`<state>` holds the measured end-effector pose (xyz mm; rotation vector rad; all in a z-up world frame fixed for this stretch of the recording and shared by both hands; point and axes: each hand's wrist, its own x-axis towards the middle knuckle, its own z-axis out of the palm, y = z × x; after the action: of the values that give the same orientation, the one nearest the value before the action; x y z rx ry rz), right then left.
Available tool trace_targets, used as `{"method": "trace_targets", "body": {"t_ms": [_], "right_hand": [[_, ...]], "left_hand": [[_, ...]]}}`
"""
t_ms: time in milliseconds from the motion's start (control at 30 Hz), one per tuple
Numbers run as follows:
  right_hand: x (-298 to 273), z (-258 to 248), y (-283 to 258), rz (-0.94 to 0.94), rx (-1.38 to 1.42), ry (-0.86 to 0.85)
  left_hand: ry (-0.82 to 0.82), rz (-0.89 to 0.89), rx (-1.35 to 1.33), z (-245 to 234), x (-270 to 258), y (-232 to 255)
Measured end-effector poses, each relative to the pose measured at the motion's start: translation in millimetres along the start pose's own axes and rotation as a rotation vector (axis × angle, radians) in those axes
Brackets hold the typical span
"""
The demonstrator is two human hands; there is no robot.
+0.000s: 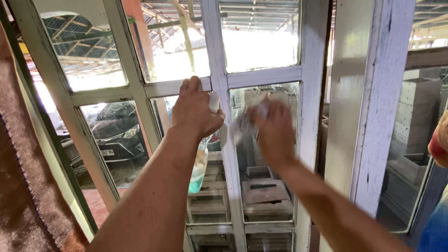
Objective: The person cleans a window by spraying liquid from a bottle onto the glass and wiping the panes with a cloth.
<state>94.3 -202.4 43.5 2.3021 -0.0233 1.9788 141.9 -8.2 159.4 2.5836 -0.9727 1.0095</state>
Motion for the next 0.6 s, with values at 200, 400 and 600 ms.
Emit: {"method": "trace_targets", "body": {"t_ms": [200,400,600], "right_hand": [[-14,-18,2,0.066,-0.057,0.052],[-198,26,9,-0.021,-0.234,-0.12],[-259,1,2,0.046,0.056,-0.41]], "left_hand": [[-0.02,0.046,0.079,3,3,-1],[-0.079,-0.067,0.05,-1,-3,7],[0.116,-0.239,-0.453,52,-56,-15]]}}
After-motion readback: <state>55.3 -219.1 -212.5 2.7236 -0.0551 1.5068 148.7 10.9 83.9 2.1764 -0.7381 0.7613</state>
